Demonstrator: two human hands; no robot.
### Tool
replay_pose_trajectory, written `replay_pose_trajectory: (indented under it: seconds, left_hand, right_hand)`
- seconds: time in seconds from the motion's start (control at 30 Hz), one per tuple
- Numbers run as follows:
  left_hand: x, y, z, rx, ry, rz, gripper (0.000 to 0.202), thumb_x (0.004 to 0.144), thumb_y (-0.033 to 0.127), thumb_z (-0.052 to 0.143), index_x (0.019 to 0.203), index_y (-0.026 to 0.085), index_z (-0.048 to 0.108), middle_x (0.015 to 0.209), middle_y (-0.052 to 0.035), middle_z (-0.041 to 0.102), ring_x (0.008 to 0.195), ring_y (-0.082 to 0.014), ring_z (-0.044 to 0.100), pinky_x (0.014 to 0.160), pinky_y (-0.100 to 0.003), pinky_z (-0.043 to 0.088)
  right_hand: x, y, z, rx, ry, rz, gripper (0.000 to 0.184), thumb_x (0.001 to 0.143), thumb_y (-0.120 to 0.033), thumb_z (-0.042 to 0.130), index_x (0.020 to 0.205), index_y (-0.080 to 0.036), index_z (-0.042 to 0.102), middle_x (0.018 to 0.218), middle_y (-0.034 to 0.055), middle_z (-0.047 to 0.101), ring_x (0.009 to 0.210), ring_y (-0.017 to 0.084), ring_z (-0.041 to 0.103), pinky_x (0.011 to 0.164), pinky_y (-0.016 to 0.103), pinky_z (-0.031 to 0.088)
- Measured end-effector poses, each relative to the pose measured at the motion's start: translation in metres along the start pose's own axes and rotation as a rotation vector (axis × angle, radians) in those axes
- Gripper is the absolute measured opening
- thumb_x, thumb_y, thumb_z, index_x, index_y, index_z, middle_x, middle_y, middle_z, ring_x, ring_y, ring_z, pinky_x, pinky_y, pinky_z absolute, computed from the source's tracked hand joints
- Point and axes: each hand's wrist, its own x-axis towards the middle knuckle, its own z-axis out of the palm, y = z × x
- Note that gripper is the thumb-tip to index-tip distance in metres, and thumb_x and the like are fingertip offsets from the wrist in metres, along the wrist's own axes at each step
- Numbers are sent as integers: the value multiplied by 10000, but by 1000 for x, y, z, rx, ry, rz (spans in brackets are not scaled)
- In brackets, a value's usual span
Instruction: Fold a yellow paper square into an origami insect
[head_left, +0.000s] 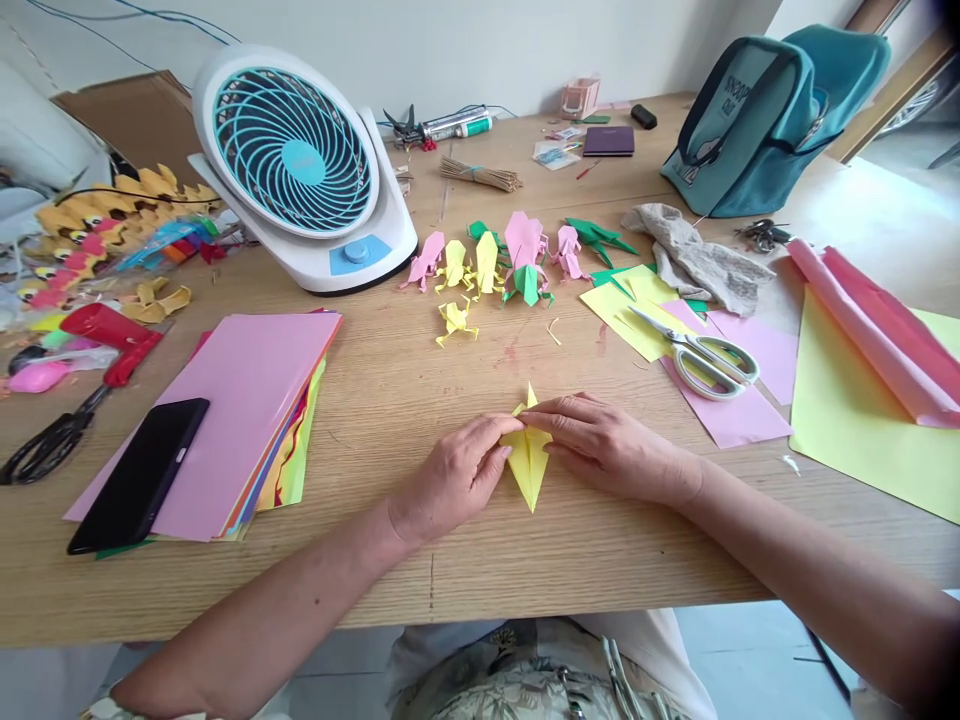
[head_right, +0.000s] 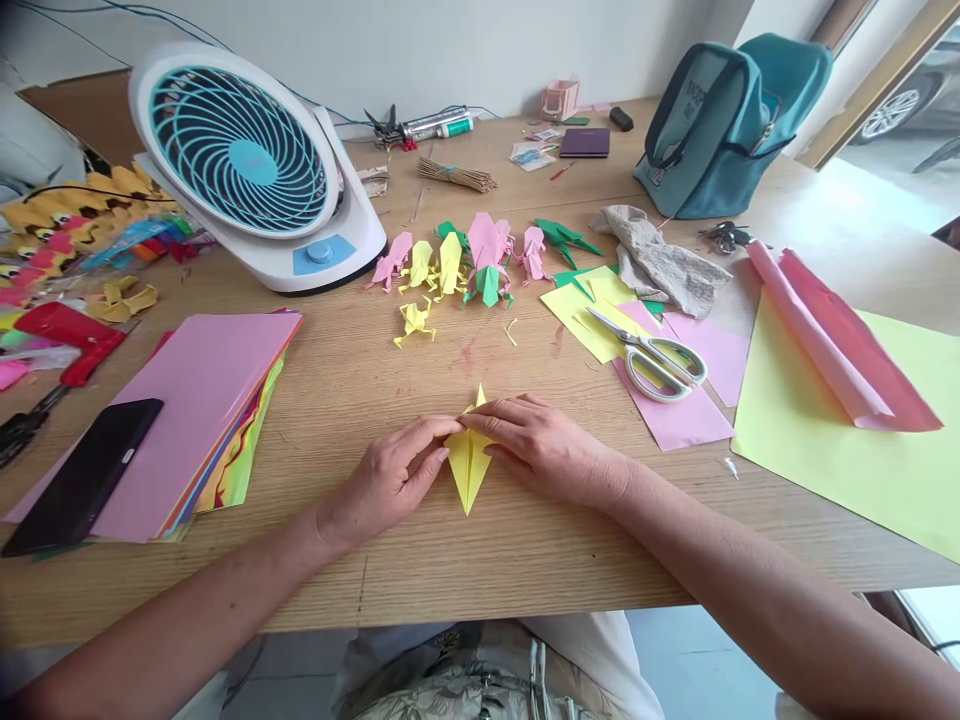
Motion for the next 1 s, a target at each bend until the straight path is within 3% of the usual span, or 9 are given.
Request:
replay_pose_trajectory:
  seconds: [0.2, 0.33, 0.8, 1.0]
  left_hand:
    - [3, -3, -4, 47, -40, 16, 522, 733, -35, 501, 1214, 158, 554, 1205, -94, 625, 1137, -229, 563, 1014, -416, 488]
    - [3, -5, -2, 51, -53, 1, 404, 792, 35, 575, 1180, 147, 558, 1157, -96, 632, 1094, -230, 567, 985, -404, 490]
    - [3, -15, 5, 19, 5, -96, 186, 867, 28, 588, 968, 175, 640, 948, -43, 625, 902, -168, 604, 803, -293, 493]
    - [2, -11, 2, -33, -5, -99, 69, 900, 113, 623, 907, 170, 661, 882, -27, 624, 816, -139, 589, 736, -252, 460]
  right_hand:
    - [0, 4, 6, 10, -29, 46, 461, 981, -188, 479, 1442, -213, 461, 1239, 137, 636, 1096, 262, 628, 927, 424, 521]
    - [1, 4, 6, 4, -37, 47, 430, 979, -191, 490, 1409, -199, 486, 1226, 137, 634, 1074, 257, 630, 911, 418, 519]
    - [3, 4, 7, 16, 5, 14, 411, 958, -194, 551, 1367, -190, 516, 1218, 132, 640, 1072, 250, 630, 898, 417, 520]
    - [5, 3, 7, 71, 17, 4, 264, 942, -162, 570, 1201, -195, 614, 1217, 114, 640, 1090, 229, 630, 935, 399, 510]
